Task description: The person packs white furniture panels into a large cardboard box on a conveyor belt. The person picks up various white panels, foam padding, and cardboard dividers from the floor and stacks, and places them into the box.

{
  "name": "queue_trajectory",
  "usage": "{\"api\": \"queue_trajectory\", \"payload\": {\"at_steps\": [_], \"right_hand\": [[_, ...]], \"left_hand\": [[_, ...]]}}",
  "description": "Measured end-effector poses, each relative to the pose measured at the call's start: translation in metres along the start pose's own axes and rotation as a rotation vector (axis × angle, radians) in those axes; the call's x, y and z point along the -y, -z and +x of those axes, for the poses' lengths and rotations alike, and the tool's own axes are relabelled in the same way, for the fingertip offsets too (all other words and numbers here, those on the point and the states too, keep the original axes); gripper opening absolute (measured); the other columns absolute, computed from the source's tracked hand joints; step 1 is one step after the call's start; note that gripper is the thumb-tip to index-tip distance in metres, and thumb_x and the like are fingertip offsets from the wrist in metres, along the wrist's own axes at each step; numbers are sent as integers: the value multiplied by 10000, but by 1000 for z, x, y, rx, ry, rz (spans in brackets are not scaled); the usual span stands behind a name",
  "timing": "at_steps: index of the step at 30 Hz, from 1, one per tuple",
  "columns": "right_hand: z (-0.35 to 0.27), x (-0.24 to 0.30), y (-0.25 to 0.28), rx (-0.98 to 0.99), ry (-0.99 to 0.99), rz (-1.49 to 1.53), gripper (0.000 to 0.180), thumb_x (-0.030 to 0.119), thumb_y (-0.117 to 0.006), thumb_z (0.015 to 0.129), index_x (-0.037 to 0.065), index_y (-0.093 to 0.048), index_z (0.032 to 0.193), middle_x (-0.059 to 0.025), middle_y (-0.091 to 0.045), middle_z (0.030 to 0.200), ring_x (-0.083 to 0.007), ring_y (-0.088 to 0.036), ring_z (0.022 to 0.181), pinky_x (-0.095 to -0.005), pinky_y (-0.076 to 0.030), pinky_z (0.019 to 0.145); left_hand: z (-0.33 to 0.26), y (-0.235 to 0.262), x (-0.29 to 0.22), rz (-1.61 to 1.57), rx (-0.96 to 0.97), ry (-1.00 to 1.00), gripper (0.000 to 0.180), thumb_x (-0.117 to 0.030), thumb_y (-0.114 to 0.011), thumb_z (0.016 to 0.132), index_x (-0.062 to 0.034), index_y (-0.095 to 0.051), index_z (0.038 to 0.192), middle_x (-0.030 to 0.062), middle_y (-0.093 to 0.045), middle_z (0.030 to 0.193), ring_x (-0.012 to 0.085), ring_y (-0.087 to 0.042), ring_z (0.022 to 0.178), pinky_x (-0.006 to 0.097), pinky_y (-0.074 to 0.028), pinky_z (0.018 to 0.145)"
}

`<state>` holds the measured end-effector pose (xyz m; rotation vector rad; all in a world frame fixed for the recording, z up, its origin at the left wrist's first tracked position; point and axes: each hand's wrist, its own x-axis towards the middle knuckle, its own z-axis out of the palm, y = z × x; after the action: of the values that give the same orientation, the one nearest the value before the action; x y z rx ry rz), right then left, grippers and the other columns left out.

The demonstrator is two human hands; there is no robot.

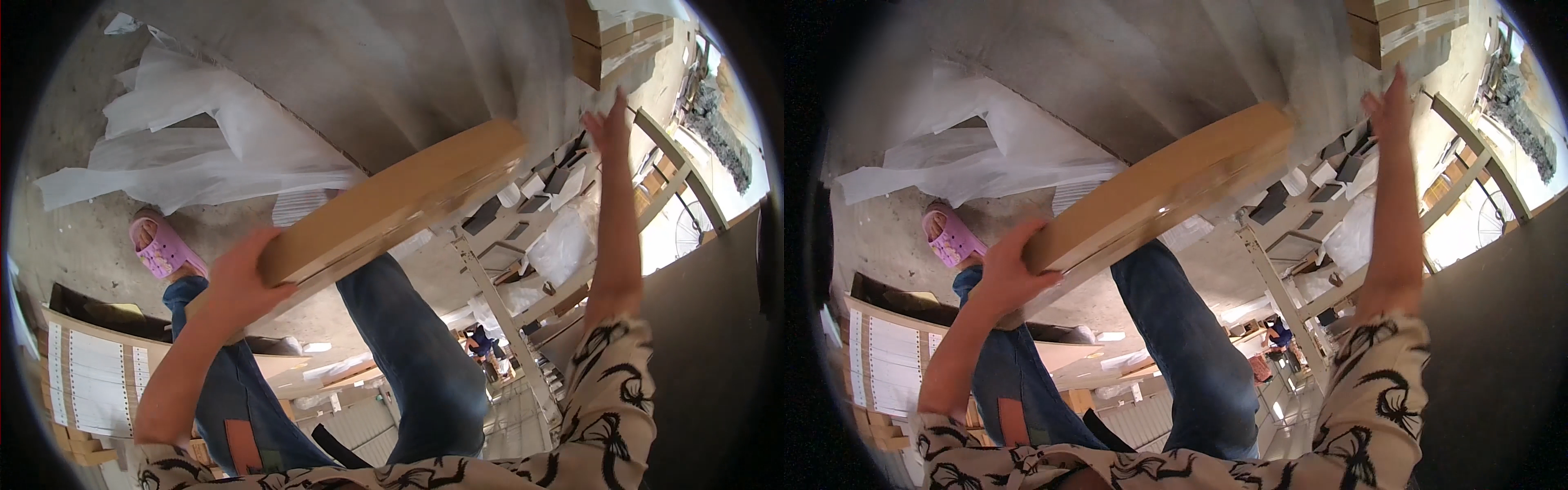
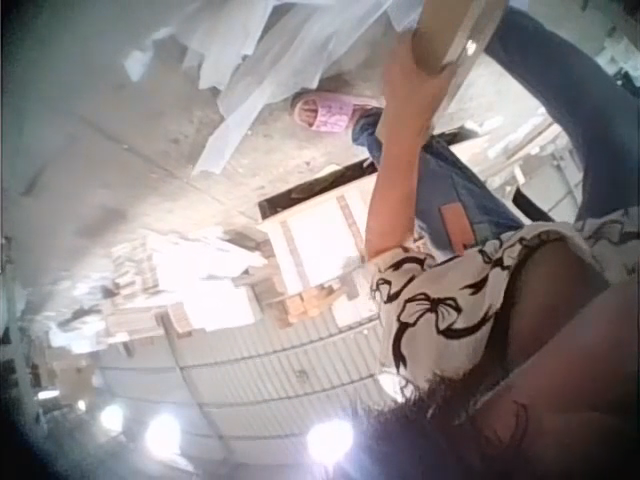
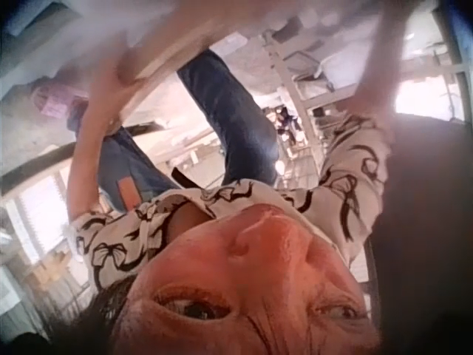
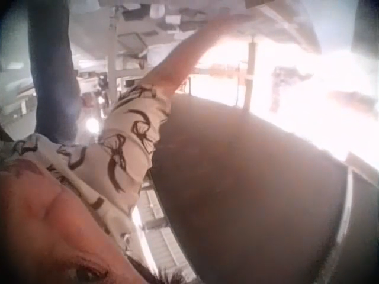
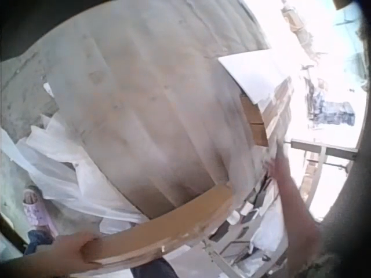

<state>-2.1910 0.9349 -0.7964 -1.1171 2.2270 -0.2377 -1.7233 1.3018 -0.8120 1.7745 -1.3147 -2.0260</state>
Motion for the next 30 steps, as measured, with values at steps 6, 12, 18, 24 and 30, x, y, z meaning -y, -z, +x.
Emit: {"api": "queue_trajectory", "payload": {"at_steps": [6,12,18,24,30], "right_hand": [[87,39,-38,208,-104,93,865,684,-578,699,105,-365,1305,-169,-464,1186,-300,-530,996,-418,-454,805],[77,34,-35,48,-339,115,894,545,-684,679,173,-266,1376,-136,-504,1092,-223,-558,899,-335,-476,675],[79,69,-23,235,-120,-4,756,308,-735,678,147,-347,1307,-115,-493,1163,-185,-523,884,-322,-481,676],[111,24,-7,191,-217,-49,794,66,-721,708,248,-299,1355,-80,-492,1125,-188,-512,870,-323,-488,695],[111,53,-6,365,-222,134,650,95,-709,698,194,-426,1275,-7,-506,743,-71,-427,583,-209,-429,527]], "left_hand": [[-8,12,23,-184,83,183,724,-145,-818,549,-59,-506,1196,126,-587,1076,211,-563,984,313,-437,873],[12,9,8,-199,94,150,715,-129,-813,563,-67,-503,1204,121,-578,1104,211,-545,1023,314,-423,898],[12,14,12,-212,64,161,686,-86,-796,563,-75,-517,1190,107,-574,1098,210,-544,1016,312,-422,901],[16,5,17,-181,49,47,703,-84,-805,550,-73,-518,1192,102,-569,1096,201,-540,1020,304,-420,896],[17,12,18,-251,83,148,732,-72,-811,549,-74,-506,1215,94,-566,1105,195,-536,1028,298,-419,897]]}}
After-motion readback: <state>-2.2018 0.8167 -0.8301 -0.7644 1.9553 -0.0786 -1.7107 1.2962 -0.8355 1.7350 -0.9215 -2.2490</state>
